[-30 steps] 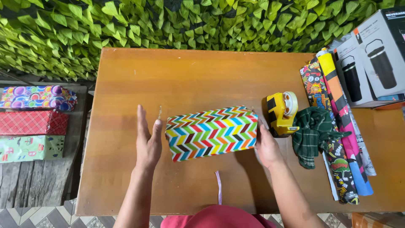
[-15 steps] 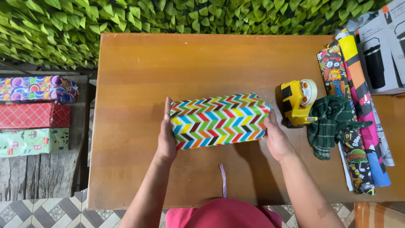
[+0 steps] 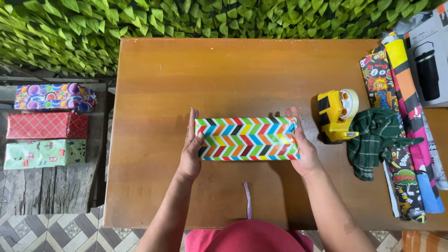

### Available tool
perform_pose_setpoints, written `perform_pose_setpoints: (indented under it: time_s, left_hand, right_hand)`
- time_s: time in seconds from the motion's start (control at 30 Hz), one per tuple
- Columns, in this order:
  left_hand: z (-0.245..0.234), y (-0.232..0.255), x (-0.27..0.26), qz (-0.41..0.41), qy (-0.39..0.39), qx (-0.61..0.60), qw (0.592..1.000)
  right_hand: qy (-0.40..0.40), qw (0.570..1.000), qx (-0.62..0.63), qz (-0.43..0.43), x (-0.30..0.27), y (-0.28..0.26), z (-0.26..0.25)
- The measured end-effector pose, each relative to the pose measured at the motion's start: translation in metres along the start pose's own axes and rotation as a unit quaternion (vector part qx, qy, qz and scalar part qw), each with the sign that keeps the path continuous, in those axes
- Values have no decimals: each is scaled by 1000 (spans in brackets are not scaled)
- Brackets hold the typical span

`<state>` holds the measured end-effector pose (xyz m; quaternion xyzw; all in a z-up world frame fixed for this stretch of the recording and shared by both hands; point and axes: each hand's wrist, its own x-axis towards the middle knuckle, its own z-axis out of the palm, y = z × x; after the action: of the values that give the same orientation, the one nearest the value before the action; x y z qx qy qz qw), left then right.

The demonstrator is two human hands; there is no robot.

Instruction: The person finishes wrapping a small gift box with colorful chevron-patterned paper, securing it with tape and polishing it with a cloth. They then place the wrapped gift on a stack of other gifts and prepare a new sheet of striped wrapping paper by wiping it with the cloth.

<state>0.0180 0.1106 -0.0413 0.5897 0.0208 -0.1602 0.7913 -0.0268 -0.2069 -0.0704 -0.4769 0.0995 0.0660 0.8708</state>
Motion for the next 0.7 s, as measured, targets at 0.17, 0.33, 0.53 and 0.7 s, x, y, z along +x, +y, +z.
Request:
perform_pose_setpoints:
  time_s: [0.17,0.33,0.53,0.7]
  left_hand:
    - [-7,-5,3,-4,-20,26,999]
    - [-33,-7,2,70,-97,4,993]
    - [-27,15,-24,158,-41,257,952]
    - [13,56,-50,171,-117,561,801]
  right_hand:
    - [-10,1000,5,11,1,-2,-2]
    - [-86,994,13,-63,-11,-18,-11]
    - [-62,898,-351,-258,-54,-32,0]
    - [34,624,-758,-188,-75,-42,57]
